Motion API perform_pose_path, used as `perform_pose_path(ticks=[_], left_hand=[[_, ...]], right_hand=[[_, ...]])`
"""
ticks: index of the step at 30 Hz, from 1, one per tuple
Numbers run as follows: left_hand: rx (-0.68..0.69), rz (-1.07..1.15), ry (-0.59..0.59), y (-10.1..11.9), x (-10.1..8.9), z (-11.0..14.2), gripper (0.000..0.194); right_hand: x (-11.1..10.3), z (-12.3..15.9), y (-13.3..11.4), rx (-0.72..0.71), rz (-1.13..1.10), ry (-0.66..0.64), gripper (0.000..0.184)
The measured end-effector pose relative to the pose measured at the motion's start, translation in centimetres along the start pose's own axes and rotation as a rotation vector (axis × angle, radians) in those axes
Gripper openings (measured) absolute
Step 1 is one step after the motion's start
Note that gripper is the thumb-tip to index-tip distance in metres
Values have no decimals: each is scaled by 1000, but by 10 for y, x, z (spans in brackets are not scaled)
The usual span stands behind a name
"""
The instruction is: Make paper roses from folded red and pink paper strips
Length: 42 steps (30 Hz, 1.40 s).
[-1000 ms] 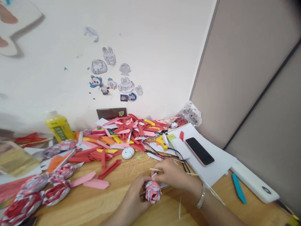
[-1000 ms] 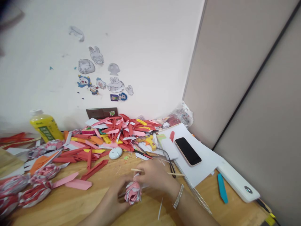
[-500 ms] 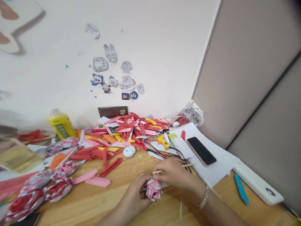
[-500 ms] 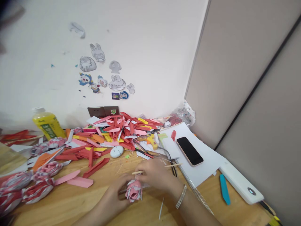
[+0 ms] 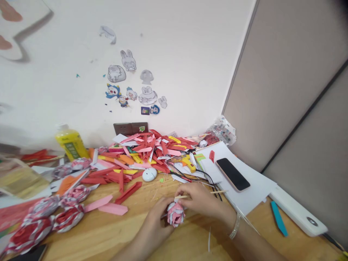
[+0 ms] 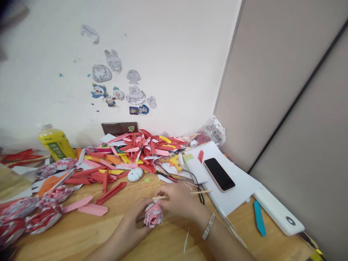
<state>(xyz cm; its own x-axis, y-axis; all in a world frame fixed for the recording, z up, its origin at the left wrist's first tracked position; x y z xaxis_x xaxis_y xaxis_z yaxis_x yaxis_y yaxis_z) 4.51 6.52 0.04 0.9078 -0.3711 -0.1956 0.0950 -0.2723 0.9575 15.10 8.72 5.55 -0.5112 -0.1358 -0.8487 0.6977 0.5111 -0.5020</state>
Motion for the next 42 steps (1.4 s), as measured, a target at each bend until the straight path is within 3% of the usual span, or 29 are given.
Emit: perform_pose_path(ticks=[6,14,26,36,42], left_hand=[[-19,53,45,5,-5,-2,43],[-78,72,68,-5,-6,-1,37],[-98,107,77,-3,-7,-2,32],[-71,43,122,-9,-11,-1,32],[-65,50,152,-4,-15,0,34]], right_hand=[[1,-1,11,93,-69,27,21],[4,-1,5,75,-59,89,17],[5,-2,7,41,-159,22,21],[8,-1,5,91,-41,146,11],[6,-1,-2,5,-31,85,14]])
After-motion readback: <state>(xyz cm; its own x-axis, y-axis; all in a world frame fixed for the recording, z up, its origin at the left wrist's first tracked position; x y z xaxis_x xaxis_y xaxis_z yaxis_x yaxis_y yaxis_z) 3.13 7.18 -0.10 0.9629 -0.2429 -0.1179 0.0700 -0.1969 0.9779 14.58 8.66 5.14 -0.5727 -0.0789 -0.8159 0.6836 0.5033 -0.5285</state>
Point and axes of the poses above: each hand's wrist, its own z-axis away from the middle knuckle, its own x-axis out of the palm, y = z × x, the point moved 8 cm from there along -z, towards the middle knuckle, and after that the axes turned 6 degrees about z, right-handed, at the moved point
